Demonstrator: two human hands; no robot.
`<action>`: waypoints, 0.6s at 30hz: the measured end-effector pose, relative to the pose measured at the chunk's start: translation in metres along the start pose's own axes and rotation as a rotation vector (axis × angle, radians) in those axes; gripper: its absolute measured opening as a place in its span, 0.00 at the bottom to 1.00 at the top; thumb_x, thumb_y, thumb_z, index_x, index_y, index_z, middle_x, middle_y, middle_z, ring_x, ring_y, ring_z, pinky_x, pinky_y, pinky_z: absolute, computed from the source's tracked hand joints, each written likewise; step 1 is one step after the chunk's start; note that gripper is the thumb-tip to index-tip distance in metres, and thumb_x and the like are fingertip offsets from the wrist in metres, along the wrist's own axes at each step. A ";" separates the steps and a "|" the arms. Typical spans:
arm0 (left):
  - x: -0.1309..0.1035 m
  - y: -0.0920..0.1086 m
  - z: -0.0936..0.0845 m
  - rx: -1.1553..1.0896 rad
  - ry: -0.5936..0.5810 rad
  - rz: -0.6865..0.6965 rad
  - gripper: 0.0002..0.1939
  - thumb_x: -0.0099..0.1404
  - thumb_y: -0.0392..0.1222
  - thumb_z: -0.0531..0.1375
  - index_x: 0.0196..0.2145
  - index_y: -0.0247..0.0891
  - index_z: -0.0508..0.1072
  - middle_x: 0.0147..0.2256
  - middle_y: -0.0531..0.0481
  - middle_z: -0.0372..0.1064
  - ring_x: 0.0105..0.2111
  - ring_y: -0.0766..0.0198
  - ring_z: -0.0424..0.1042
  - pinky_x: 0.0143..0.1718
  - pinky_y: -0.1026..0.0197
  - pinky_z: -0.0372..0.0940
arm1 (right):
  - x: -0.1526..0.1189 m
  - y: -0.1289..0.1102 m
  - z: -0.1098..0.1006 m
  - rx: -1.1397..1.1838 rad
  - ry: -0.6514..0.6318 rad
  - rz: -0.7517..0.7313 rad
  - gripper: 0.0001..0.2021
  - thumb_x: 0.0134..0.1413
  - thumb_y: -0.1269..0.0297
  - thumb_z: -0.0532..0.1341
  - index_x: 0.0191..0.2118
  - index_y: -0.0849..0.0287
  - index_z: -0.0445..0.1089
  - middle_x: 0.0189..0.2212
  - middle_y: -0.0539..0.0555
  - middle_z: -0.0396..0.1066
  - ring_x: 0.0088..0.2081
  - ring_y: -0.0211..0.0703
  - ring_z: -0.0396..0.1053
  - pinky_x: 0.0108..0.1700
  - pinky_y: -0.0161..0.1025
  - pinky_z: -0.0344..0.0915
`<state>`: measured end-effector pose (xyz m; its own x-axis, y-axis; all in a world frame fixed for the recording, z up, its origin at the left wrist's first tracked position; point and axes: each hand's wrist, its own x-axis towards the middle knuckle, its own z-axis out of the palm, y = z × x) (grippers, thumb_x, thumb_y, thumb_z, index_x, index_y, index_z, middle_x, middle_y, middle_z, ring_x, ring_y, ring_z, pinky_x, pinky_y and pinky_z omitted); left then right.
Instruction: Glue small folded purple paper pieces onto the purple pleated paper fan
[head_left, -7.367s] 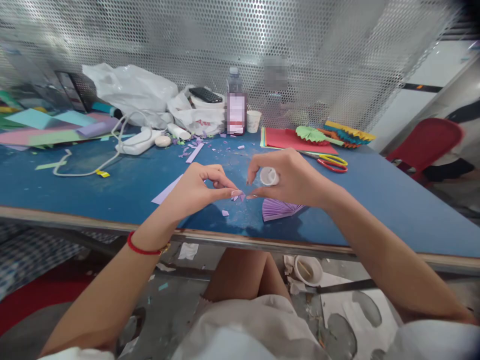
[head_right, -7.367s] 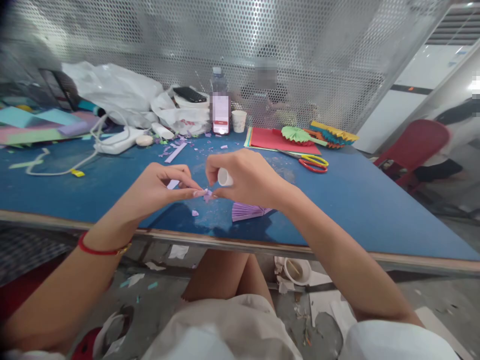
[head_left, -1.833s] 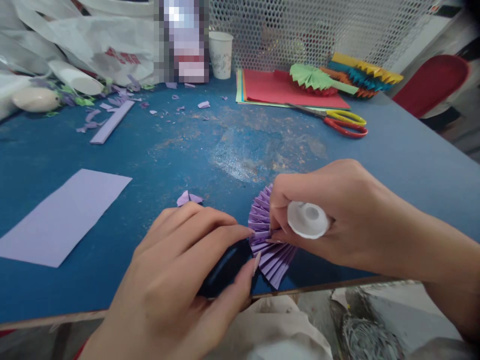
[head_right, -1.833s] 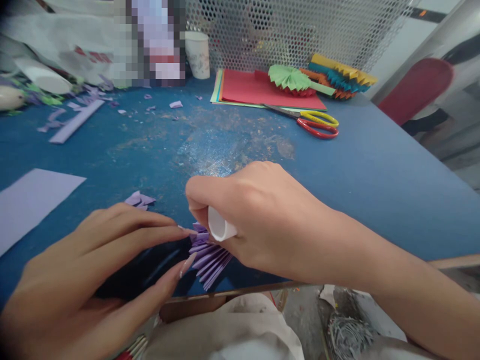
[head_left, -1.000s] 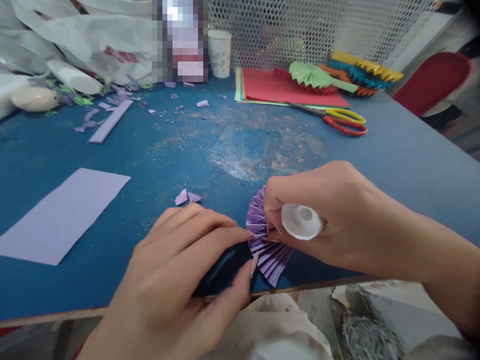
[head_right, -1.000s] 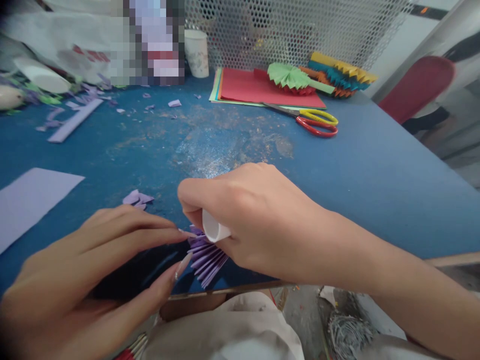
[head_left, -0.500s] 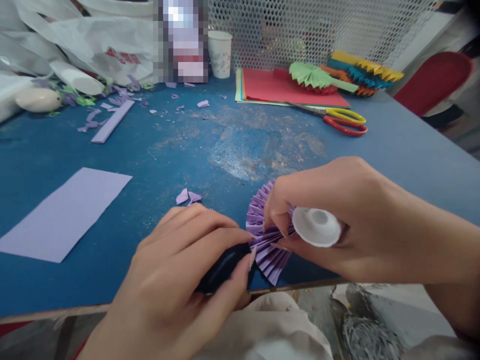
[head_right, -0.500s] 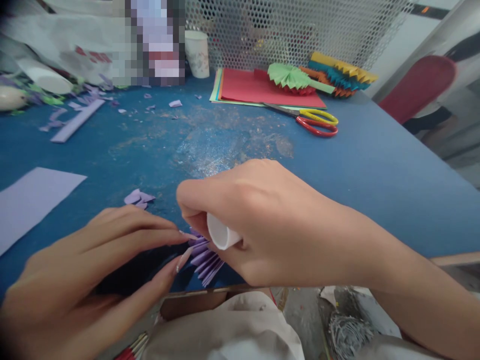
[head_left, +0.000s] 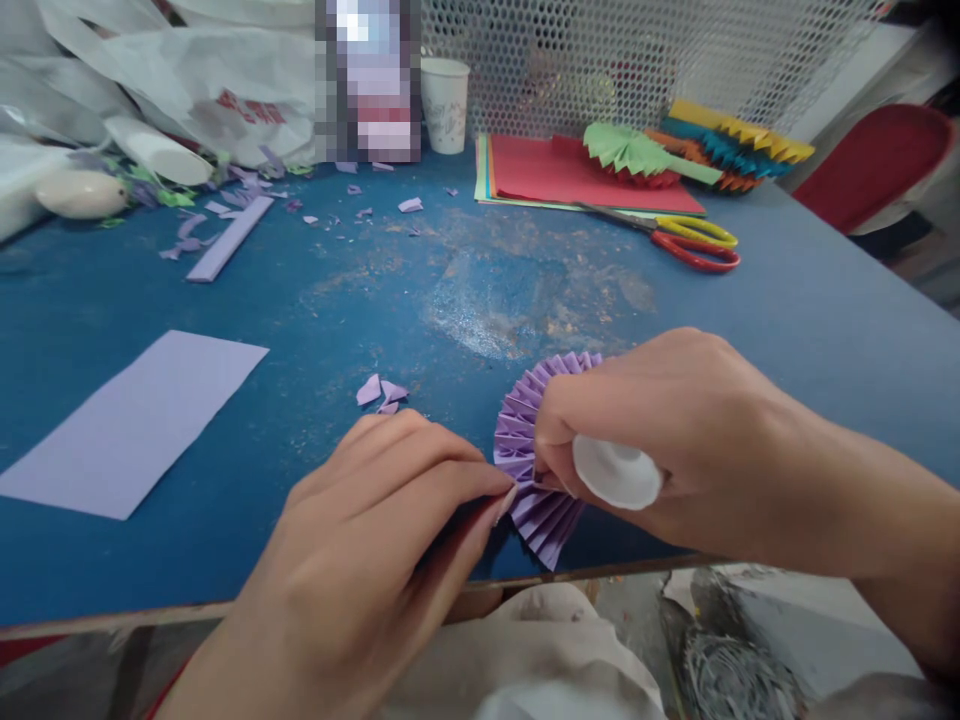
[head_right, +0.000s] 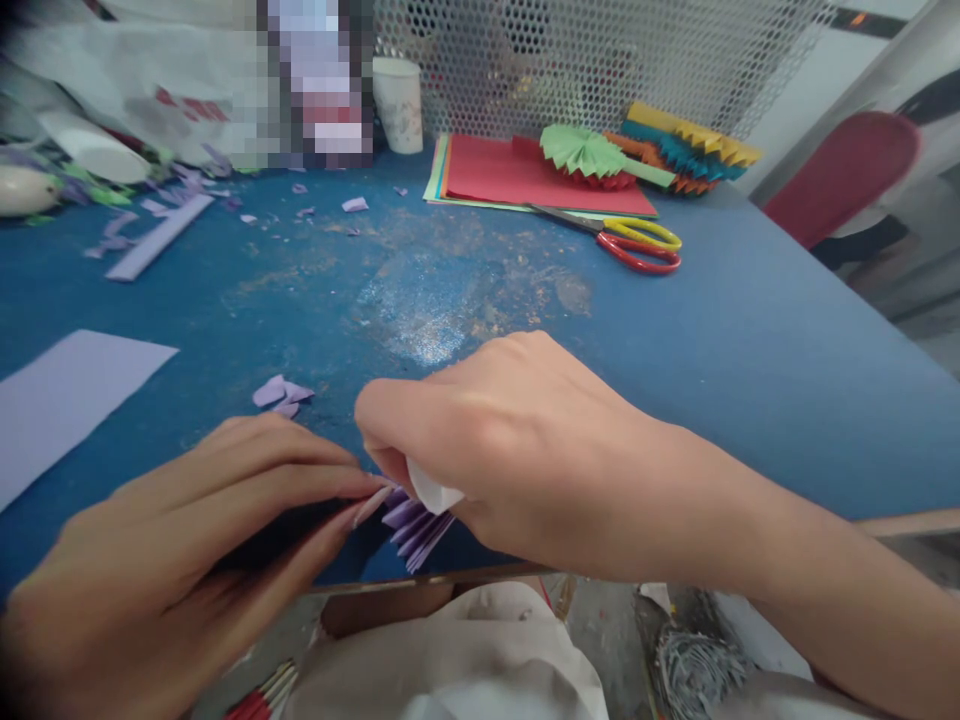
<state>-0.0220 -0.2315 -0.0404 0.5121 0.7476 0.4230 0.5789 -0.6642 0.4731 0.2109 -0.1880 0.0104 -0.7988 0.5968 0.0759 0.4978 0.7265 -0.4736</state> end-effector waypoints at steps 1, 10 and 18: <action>0.000 0.000 0.000 -0.010 0.011 -0.008 0.08 0.74 0.36 0.56 0.42 0.48 0.74 0.38 0.58 0.76 0.38 0.67 0.73 0.44 0.59 0.66 | 0.000 0.000 0.001 0.004 0.025 -0.007 0.10 0.49 0.79 0.55 0.34 0.56 0.65 0.24 0.44 0.69 0.24 0.33 0.59 0.30 0.37 0.45; -0.012 0.000 -0.006 0.013 0.064 -0.099 0.09 0.70 0.41 0.60 0.47 0.50 0.74 0.43 0.55 0.74 0.42 0.61 0.72 0.46 0.55 0.69 | -0.004 -0.007 -0.008 0.045 0.094 -0.023 0.05 0.59 0.71 0.63 0.35 0.56 0.66 0.34 0.50 0.75 0.33 0.38 0.69 0.37 0.35 0.61; -0.009 -0.003 -0.007 0.059 0.012 -0.003 0.14 0.68 0.35 0.59 0.48 0.50 0.76 0.43 0.51 0.72 0.43 0.59 0.70 0.47 0.53 0.66 | -0.009 -0.008 -0.008 0.012 -0.065 -0.045 0.07 0.56 0.74 0.61 0.39 0.57 0.72 0.30 0.48 0.74 0.30 0.36 0.68 0.31 0.36 0.56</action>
<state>-0.0329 -0.2356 -0.0401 0.5032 0.7491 0.4309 0.6171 -0.6605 0.4277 0.2163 -0.1964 0.0207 -0.8405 0.5403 0.0406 0.4574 0.7476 -0.4815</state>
